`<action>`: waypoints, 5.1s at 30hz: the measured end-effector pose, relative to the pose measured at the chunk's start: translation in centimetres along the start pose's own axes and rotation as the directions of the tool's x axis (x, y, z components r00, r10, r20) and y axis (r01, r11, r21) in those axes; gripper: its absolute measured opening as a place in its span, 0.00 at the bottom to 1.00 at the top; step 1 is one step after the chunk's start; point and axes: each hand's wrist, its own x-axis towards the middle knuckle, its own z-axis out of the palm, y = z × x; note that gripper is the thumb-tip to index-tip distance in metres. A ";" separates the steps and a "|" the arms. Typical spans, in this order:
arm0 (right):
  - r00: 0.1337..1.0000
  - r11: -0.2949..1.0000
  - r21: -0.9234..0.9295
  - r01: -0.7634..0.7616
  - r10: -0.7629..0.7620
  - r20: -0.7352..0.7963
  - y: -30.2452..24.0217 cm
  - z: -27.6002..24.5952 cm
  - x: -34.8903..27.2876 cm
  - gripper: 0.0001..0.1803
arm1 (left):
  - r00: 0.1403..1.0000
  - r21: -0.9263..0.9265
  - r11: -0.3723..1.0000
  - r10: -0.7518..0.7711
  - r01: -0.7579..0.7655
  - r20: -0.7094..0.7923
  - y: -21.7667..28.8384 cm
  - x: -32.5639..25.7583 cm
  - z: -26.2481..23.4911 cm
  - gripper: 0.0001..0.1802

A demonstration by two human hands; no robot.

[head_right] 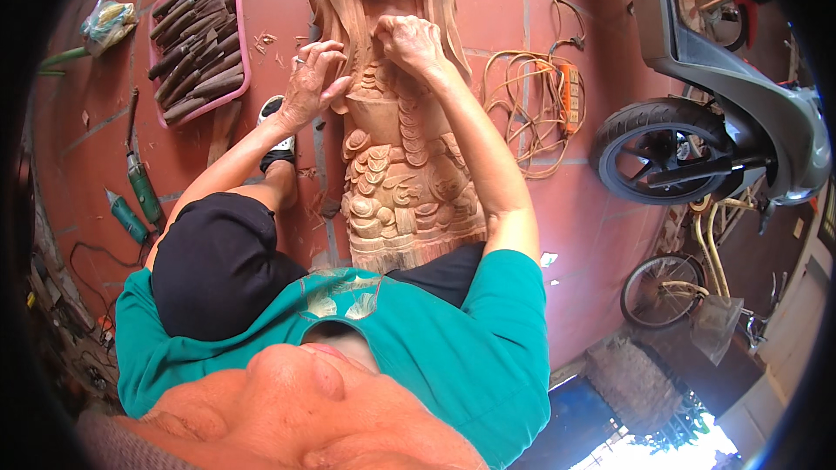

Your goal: The person sits on the floor and carves a wooden sculpture using hand tools. They repeatedly shape and refine the surface of the wood, focusing on detailed areas of the piece.

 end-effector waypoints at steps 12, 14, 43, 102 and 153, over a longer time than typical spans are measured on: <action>0.985 0.933 0.315 -0.171 0.169 0.034 1.0 -3.8 -3.7 0.17 | 0.997 0.004 0.997 -0.076 0.076 0.012 0.3 1.1 -2.5 0.13; 0.983 0.903 0.407 -0.137 0.174 -0.055 -0.4 -2.8 -4.3 0.17 | 0.954 -0.226 0.929 -0.273 0.294 0.121 1.4 2.0 -3.2 0.13; 0.681 0.870 0.401 -0.287 0.480 -0.554 0.5 3.8 -9.1 0.12 | 0.947 -0.156 0.987 0.022 0.029 0.320 -1.5 8.6 -1.6 0.16; 0.672 0.844 0.392 -0.367 0.532 -0.516 0.0 3.3 -9.7 0.09 | 0.782 0.090 0.894 0.330 -0.438 0.529 0.8 10.4 2.0 0.12; 0.679 0.850 0.396 -0.347 0.519 -0.519 0.0 3.1 -9.7 0.09 | 0.662 -0.035 0.796 0.526 -0.605 0.534 0.9 13.0 2.4 0.08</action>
